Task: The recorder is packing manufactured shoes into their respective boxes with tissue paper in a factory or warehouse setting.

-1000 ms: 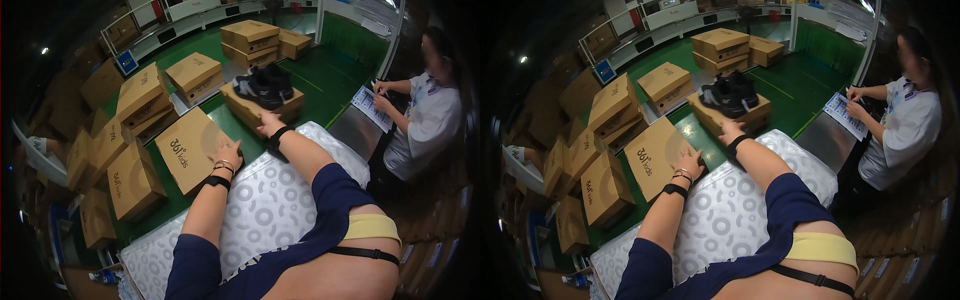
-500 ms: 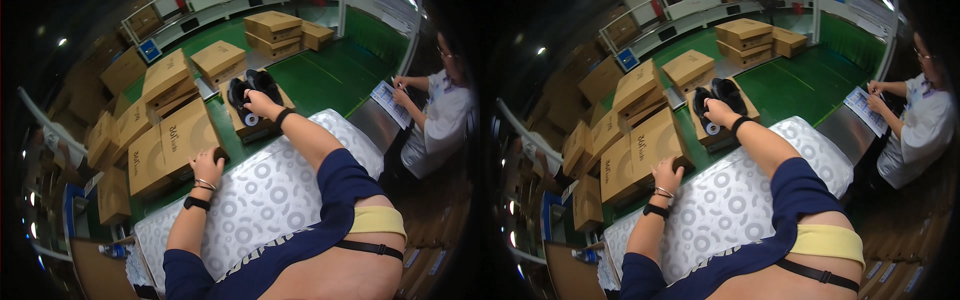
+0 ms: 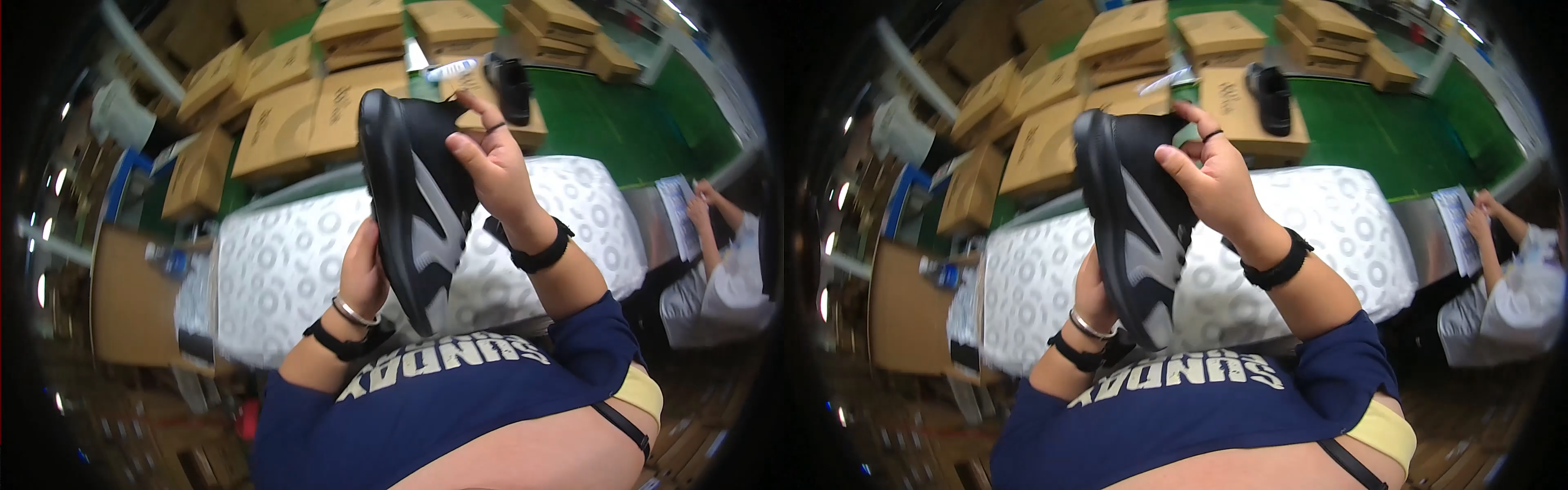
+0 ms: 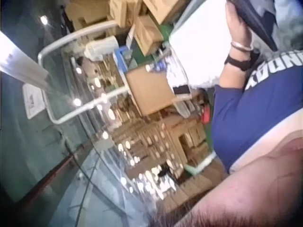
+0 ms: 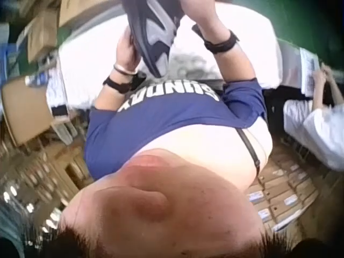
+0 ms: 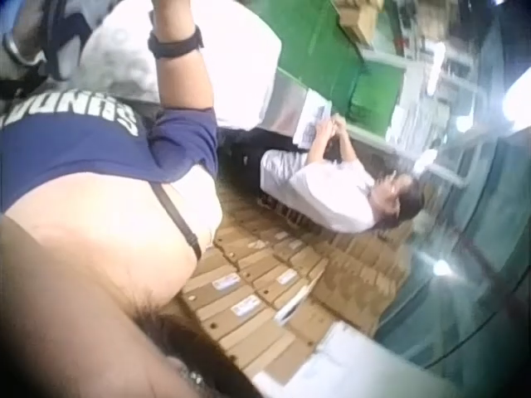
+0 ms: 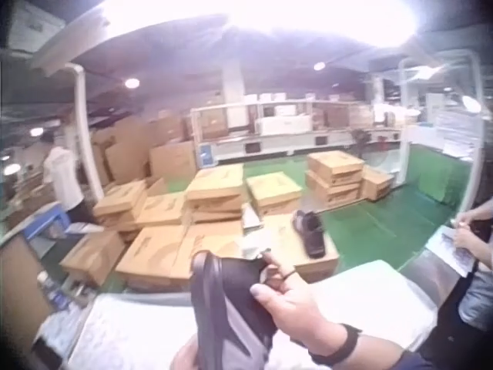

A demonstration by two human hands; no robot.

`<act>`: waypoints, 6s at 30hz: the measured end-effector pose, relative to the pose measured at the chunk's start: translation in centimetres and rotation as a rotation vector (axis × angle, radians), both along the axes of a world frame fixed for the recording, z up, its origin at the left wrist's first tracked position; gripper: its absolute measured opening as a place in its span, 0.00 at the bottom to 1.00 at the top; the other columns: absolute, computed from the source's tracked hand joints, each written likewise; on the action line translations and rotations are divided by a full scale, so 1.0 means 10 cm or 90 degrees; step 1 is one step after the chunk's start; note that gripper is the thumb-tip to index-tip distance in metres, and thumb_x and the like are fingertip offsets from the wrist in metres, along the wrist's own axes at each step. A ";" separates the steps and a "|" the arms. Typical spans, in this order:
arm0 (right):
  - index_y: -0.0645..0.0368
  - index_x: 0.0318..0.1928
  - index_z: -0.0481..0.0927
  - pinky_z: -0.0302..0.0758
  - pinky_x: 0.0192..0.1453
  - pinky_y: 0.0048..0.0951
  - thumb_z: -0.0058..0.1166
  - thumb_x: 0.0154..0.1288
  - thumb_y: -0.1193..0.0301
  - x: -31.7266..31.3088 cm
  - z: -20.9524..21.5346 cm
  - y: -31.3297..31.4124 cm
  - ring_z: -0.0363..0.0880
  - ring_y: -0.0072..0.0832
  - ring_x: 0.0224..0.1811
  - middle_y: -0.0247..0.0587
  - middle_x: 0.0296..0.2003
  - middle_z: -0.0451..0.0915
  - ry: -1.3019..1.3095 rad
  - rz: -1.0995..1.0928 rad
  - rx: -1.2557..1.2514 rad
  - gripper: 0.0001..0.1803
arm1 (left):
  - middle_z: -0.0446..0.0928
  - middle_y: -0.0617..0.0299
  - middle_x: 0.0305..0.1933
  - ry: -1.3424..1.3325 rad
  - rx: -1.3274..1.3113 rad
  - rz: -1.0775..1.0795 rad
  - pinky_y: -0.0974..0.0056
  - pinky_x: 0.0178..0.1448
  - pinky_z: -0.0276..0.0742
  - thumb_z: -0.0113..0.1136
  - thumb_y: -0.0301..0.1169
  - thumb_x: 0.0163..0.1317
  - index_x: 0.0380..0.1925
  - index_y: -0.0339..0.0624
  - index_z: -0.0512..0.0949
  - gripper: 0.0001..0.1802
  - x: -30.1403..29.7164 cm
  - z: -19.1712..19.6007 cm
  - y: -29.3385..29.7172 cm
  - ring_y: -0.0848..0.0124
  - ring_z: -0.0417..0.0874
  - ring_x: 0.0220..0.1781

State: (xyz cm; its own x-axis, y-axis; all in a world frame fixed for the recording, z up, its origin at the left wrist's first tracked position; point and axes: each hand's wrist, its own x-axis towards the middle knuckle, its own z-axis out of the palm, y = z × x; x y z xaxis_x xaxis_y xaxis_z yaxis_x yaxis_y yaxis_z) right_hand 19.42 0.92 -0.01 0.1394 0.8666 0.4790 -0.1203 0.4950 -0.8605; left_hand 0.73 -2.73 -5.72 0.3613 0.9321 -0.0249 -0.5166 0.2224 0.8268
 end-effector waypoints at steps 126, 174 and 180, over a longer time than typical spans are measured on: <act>0.58 0.36 0.79 0.69 0.46 0.34 0.56 0.46 0.72 1.32 -0.80 -1.44 0.72 0.38 0.41 0.43 0.35 0.74 -0.675 -0.425 -0.295 0.12 | 0.65 0.50 0.58 0.868 0.789 -0.289 0.45 0.66 0.36 0.56 0.36 0.44 0.52 0.42 0.68 0.30 0.27 -0.07 0.63 0.50 0.54 0.65; 0.63 0.43 0.75 0.70 0.40 0.30 0.46 0.53 0.82 0.60 -0.11 -1.29 0.74 0.33 0.34 0.45 0.30 0.76 -0.819 -0.398 0.023 0.15 | 0.75 0.46 0.44 0.556 0.538 -0.153 0.59 0.59 0.58 0.57 0.55 0.45 0.50 0.35 0.66 0.39 0.15 -0.11 0.66 0.54 0.75 0.48; 0.58 0.31 0.71 0.64 0.42 0.35 0.45 0.48 0.68 -0.43 0.01 -1.07 0.70 0.27 0.28 0.33 0.22 0.69 -1.080 0.202 0.326 0.09 | 0.61 0.57 0.58 0.058 -0.026 -0.184 0.52 0.60 0.57 0.57 0.49 0.53 0.64 0.46 0.38 0.49 0.05 0.55 0.40 0.65 0.64 0.59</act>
